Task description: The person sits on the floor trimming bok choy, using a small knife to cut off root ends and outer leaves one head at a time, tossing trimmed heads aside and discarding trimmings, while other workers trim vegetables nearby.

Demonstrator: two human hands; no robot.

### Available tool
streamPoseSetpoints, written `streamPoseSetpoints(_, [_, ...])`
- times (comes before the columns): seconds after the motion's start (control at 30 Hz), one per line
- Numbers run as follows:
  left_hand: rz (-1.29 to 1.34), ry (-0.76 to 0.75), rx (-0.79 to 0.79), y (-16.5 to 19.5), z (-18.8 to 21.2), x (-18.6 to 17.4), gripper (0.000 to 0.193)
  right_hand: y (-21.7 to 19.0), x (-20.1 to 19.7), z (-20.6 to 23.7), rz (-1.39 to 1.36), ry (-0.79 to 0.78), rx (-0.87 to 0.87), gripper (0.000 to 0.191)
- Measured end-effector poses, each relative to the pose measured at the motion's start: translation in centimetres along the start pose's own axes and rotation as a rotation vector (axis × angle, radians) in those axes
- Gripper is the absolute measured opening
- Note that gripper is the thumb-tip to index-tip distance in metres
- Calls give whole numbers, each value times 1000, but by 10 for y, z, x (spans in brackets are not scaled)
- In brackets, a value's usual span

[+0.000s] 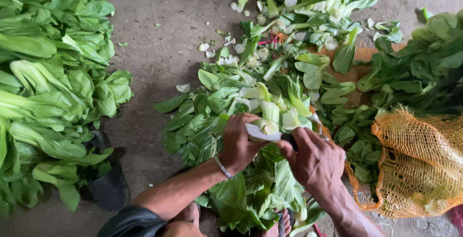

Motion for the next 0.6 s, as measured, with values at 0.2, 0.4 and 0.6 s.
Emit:
streamPoseSetpoints(0.2, [13, 33, 98, 14, 3, -17, 62, 53, 22, 6, 37, -126, 161, 46])
streamPoseSetpoints(0.4, [259, -72, -166, 14, -5, -14, 71, 78, 76, 27, -781, -307, 247, 62])
streamPoseSetpoints(0.6, [1124, -331, -770, -8, -2, 5, 100, 61, 72, 34, -1795, -369, 191, 65])
Point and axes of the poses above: each hand's wrist, its own z-axis away from the middle knuckle, its own x-axis out of the palm, y = z × x, the point moved 5 cm from there along -z, towards the middle knuckle, and after that the axes turned 15 degrees about z, right-handed, at the moved point
